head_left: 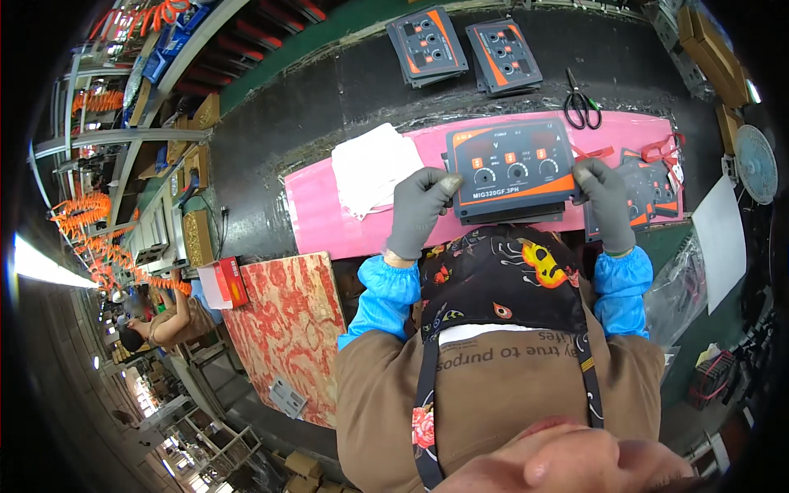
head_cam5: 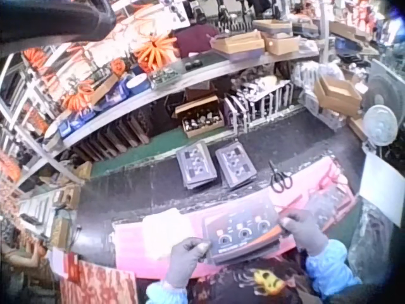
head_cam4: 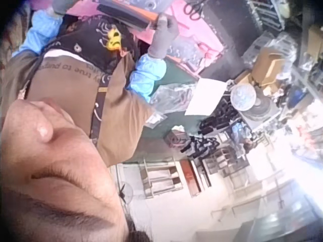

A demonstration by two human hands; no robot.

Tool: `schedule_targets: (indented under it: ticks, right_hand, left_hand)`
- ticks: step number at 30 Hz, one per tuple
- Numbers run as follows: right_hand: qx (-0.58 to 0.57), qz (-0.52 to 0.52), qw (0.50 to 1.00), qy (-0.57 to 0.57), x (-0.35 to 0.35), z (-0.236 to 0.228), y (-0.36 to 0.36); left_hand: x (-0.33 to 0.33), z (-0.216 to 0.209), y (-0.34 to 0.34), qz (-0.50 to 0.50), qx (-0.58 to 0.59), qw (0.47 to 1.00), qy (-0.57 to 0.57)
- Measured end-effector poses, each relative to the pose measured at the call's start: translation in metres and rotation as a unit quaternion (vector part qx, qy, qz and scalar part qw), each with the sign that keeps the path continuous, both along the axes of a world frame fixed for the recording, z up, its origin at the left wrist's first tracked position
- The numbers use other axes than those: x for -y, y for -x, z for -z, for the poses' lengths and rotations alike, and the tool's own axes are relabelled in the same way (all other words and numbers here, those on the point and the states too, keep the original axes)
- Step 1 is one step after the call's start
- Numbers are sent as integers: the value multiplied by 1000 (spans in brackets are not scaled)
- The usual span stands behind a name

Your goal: The person assembles small electronic devices by inserting white plastic faceplates into grey metal casings. They repeatedly pick up a faceplate, align it with a casing, and press it into place. The person handles the components one at a time, placing the finished units on a pink workbench mat.

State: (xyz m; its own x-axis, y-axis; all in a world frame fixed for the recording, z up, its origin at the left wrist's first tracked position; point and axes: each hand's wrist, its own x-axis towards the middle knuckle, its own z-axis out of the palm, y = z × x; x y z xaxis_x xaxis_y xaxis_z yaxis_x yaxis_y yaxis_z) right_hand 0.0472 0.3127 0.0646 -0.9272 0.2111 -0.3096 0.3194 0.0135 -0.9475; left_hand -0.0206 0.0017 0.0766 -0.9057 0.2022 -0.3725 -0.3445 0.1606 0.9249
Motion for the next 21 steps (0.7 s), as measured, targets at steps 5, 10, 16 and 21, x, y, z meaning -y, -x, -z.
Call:
schedule_targets:
  ticks: [5, 10, 16, 21]
  right_hand:
    - [7, -76, 972, -222, 4, 35, -12]
    - [16, -75, 965, -250, 7, 47, -8]
    - [25, -73, 963, -259, 8, 46, -6]
    - [48, -65, 970, -230, 7, 50, -10]
  left_hand:
    - [7, 70, -18, -8, 35, 997, 67]
    - [4, 87, -19, -15, 17, 996, 88]
    - [-3, 77, -21, -47, 44, 996, 67]
    - [-5, 82, -26, -51, 19, 994, 97]
